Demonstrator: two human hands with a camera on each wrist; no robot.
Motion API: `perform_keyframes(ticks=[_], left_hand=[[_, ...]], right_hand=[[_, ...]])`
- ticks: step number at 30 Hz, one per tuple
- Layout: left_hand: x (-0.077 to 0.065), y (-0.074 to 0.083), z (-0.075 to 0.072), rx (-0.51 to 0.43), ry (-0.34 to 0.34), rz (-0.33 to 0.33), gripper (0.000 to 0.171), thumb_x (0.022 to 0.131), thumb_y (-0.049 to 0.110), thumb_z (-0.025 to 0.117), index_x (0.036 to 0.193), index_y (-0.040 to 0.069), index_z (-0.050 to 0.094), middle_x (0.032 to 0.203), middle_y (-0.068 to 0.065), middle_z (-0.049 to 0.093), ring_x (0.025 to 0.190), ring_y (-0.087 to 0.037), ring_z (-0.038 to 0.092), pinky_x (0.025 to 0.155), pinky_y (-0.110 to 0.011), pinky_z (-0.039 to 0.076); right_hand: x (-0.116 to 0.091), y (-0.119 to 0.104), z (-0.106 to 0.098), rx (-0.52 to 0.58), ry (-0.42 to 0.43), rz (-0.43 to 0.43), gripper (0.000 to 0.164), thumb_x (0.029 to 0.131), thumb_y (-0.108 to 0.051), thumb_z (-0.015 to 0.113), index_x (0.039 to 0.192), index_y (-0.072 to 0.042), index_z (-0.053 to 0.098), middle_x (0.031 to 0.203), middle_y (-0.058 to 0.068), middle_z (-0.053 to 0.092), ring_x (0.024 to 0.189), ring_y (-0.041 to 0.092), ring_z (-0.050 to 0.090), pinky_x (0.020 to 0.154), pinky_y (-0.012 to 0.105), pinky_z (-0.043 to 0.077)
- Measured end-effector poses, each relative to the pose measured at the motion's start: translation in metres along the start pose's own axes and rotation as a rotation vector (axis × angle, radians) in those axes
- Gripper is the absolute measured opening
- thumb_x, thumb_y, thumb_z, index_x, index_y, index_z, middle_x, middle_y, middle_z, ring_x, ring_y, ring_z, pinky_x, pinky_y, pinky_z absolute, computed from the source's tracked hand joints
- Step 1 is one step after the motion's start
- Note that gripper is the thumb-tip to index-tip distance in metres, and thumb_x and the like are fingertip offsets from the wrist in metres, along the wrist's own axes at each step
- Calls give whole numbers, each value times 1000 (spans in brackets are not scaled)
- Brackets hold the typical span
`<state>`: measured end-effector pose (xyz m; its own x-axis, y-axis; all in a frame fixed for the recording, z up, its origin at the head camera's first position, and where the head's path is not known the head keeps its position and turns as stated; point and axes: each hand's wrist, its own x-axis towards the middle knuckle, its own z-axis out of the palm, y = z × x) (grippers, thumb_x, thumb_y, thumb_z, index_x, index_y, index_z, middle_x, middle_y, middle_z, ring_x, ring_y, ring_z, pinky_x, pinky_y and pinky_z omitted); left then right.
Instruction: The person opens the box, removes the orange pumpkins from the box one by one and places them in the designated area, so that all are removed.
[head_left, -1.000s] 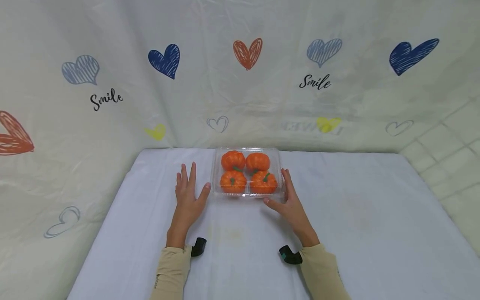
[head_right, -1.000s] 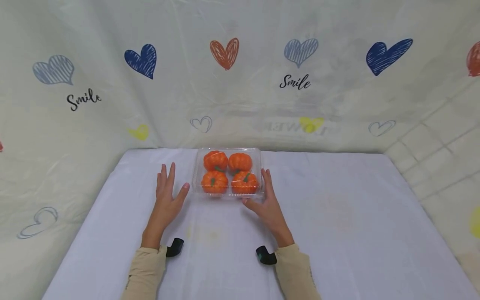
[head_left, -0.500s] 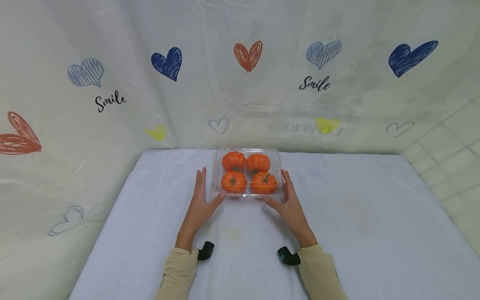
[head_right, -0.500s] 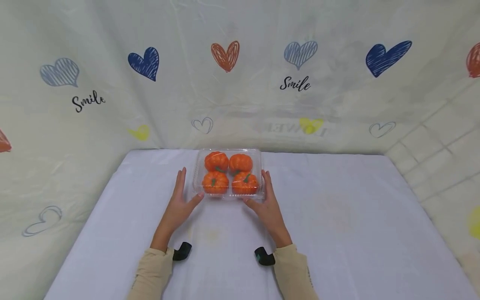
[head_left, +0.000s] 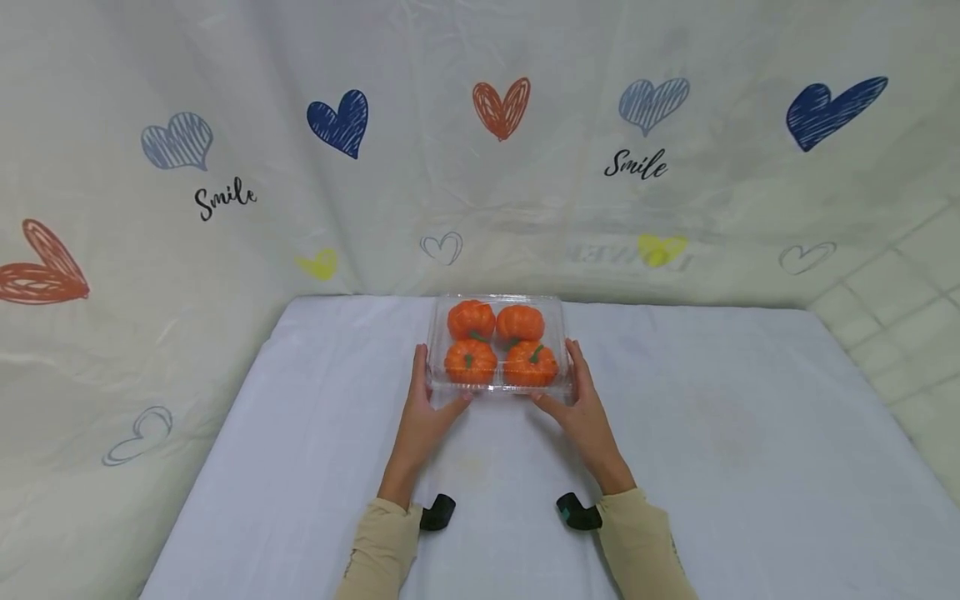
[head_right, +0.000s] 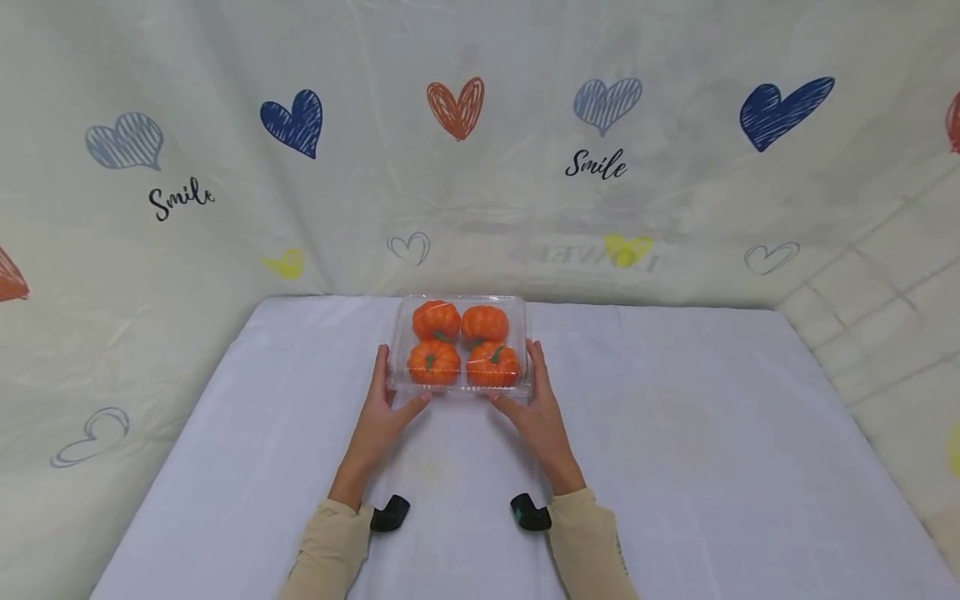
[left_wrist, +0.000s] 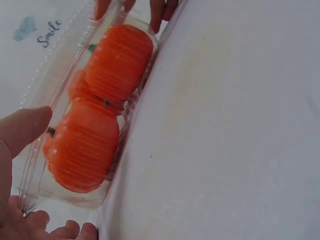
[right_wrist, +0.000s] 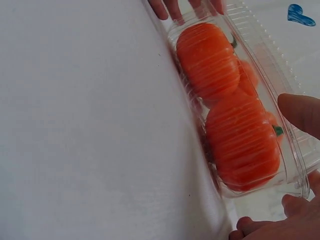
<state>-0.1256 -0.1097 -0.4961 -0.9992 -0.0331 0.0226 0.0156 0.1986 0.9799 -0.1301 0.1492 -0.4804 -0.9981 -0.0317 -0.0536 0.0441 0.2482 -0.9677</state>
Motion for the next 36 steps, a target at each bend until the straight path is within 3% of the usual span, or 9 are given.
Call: perform_keyframes(ticks=[7, 12, 19, 26, 36], left_hand=[[-1, 3, 4, -31, 44, 3, 106, 96, 32, 81, 174, 19, 10, 179, -6, 14, 162, -30, 19, 128, -51, 25], [-4, 2, 6, -31, 77, 0, 101, 98, 30, 79, 174, 22, 13, 178, -4, 17, 161, -29, 24, 126, -50, 29], [-6, -2, 7, -36, 104, 71, 89, 104, 20, 72, 173, 16, 18, 177, -1, 19, 160, -24, 25, 125, -46, 31], [-7, -1, 6, 34, 161, 141, 67, 110, 10, 58, 170, 6, 29, 174, -6, 30, 155, -24, 37, 120, -46, 39], [-8, 5, 2, 110, 186, 167, 60, 111, 8, 59, 165, 2, 36, 170, -11, 36, 153, -18, 39, 118, -43, 41]], right_hand=[[1, -1, 1, 3, 17, -7, 99, 98, -32, 80, 173, -33, 16, 180, -5, 5, 165, 24, 3, 129, 60, 12], [-1, -4, 2, 6, 17, -15, 97, 99, -34, 79, 174, -30, 16, 179, -4, 7, 164, 25, 4, 129, 59, 12], [-2, -4, 1, 15, 12, -16, 96, 101, -32, 77, 174, -30, 16, 179, -4, 8, 164, 24, 5, 130, 57, 11], [-2, -2, 0, 24, 20, -1, 96, 100, -30, 77, 174, -31, 15, 179, -2, 10, 164, 24, 7, 130, 56, 13], [-2, -2, -1, 21, -11, 18, 99, 100, -36, 77, 173, -36, 11, 179, -4, 7, 164, 22, 4, 129, 62, 10]])
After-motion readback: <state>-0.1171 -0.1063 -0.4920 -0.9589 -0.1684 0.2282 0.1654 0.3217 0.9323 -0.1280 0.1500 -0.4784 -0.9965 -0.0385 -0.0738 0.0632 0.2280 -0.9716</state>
